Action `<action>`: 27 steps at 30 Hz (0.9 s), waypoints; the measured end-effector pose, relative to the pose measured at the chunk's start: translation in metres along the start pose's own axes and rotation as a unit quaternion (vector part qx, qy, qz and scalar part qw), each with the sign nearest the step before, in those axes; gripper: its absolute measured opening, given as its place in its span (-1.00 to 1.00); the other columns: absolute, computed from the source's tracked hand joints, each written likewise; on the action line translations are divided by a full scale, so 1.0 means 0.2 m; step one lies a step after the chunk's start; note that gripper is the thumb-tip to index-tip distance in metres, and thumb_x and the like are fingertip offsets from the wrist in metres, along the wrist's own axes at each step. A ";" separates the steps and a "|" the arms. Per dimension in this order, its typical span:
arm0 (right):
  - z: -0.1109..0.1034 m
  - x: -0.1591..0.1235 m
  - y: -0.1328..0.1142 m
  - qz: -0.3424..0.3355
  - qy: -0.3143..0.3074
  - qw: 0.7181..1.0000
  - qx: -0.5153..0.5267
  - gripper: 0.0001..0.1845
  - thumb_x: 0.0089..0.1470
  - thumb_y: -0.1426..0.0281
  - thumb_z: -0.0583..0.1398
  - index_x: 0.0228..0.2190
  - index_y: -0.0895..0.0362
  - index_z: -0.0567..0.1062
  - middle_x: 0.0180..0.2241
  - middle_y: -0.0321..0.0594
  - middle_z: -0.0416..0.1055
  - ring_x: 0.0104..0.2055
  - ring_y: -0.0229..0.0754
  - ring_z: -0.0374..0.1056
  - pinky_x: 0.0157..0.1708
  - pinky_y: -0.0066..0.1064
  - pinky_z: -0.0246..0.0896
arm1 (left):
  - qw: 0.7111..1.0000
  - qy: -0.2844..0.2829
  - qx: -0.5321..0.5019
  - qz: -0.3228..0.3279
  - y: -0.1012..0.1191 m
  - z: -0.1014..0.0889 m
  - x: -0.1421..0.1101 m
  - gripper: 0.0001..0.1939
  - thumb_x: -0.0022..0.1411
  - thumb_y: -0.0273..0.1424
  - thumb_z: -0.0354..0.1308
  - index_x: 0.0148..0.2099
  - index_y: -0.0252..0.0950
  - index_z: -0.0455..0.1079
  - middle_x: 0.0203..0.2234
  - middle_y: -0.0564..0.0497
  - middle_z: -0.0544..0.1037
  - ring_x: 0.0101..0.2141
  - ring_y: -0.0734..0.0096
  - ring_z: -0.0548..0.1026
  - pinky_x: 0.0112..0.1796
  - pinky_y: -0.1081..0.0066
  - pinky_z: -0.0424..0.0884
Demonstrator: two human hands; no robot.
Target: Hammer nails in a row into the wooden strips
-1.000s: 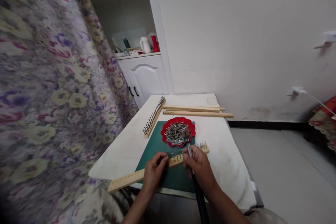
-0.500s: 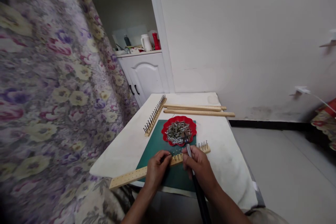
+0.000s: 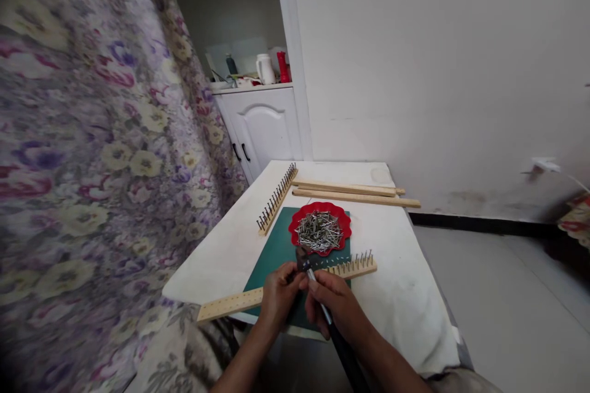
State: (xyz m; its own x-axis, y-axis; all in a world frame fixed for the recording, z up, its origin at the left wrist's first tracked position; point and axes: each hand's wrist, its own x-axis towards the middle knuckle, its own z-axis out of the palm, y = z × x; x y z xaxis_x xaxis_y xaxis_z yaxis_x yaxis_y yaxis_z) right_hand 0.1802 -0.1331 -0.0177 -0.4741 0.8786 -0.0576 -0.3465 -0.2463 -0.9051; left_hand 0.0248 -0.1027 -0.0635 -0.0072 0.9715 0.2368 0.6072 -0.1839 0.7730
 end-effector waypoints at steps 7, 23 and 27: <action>-0.01 -0.01 0.00 0.015 0.003 1.000 -0.008 -0.68 0.04 0.13 0.16 -0.38 0.16 0.35 -0.72 -0.41 0.38 -0.87 -0.46 0.06 -0.86 -0.64 -0.23 | 1.000 0.002 0.025 -0.013 0.01 0.00 -0.01 -0.83 0.09 -0.39 0.08 -0.51 -0.30 0.37 -0.61 0.12 0.38 -0.53 0.50 0.31 -0.48 0.52 0.09; 0.00 -0.02 0.00 0.028 0.009 0.999 -0.016 -0.69 0.05 0.15 0.15 -0.37 0.16 0.34 -0.73 -0.41 0.37 -0.87 -0.46 0.07 -0.87 -0.64 -0.24 | 1.000 -0.001 0.017 -0.002 0.01 0.01 -0.01 -0.85 0.12 -0.42 0.07 -0.48 -0.29 0.38 -0.58 0.11 0.41 -0.51 0.48 0.36 -0.46 0.52 0.16; -0.04 -0.03 -0.05 0.003 0.031 0.999 -0.016 -0.71 0.08 0.19 0.15 -0.31 0.17 0.35 -0.69 -0.40 0.38 -0.85 -0.45 0.08 -0.86 -0.63 -0.22 | 1.000 -0.008 -0.005 0.002 0.01 -0.01 -0.01 -0.90 0.12 -0.41 0.09 -0.35 -0.27 0.43 -0.49 0.06 0.47 -0.45 0.44 0.41 -0.41 0.49 0.24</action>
State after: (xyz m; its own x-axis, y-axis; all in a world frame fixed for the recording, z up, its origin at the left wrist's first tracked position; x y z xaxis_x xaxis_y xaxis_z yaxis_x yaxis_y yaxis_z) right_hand 0.1935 -0.1331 -0.0118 -0.4244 0.9011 -0.0891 -0.3169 -0.2400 -0.9176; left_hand 0.0240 -0.1050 -0.0620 0.0074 0.9732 0.2299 0.5998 -0.1882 0.7777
